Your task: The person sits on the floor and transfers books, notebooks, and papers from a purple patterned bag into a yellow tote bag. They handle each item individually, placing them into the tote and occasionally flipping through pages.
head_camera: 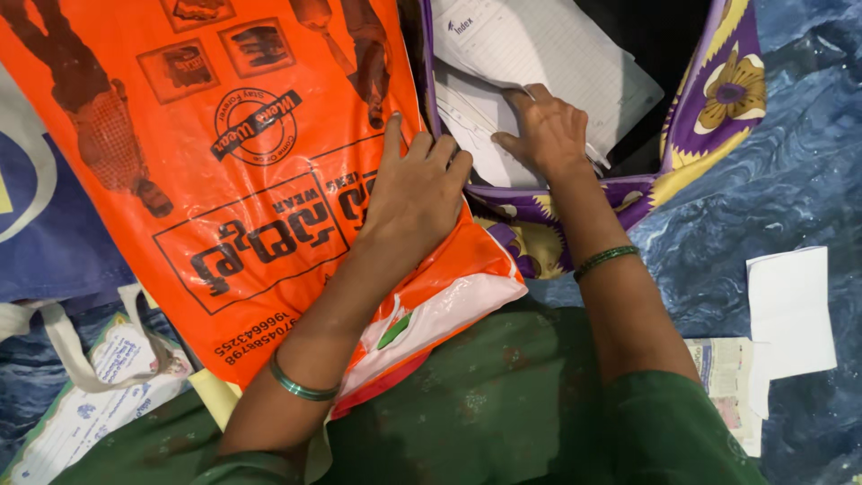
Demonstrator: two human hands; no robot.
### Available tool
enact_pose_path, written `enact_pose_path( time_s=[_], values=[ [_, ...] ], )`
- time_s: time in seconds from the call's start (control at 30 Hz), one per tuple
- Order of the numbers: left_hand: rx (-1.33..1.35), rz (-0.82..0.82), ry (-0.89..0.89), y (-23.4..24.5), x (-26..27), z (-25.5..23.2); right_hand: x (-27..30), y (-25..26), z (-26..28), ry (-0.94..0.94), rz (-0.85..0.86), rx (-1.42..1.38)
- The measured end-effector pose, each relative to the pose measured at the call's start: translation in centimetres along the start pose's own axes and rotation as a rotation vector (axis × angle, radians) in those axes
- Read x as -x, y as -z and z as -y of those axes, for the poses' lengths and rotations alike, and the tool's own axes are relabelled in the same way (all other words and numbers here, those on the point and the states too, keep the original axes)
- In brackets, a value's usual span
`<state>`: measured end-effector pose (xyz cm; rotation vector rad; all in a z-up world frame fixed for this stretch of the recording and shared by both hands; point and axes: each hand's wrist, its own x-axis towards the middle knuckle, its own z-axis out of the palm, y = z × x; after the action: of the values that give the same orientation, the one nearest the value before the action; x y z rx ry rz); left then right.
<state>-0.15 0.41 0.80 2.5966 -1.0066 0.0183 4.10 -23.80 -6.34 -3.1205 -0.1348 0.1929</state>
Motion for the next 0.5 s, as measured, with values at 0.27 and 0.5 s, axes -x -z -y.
enact_pose_path(
  time_s=[0.27,0.5],
  values=[
    [-0.016,-0.019,0.005,0.0,-0.2,-0.2,-0.4,-2.4,-0.5,0.069,-0.05,0.074],
    [0.021,-0.038,-0.002,-0.2,0.0,0.0,-0.9,-3.8,-2.4,-0.089,-0.124,0.016]
  ],
)
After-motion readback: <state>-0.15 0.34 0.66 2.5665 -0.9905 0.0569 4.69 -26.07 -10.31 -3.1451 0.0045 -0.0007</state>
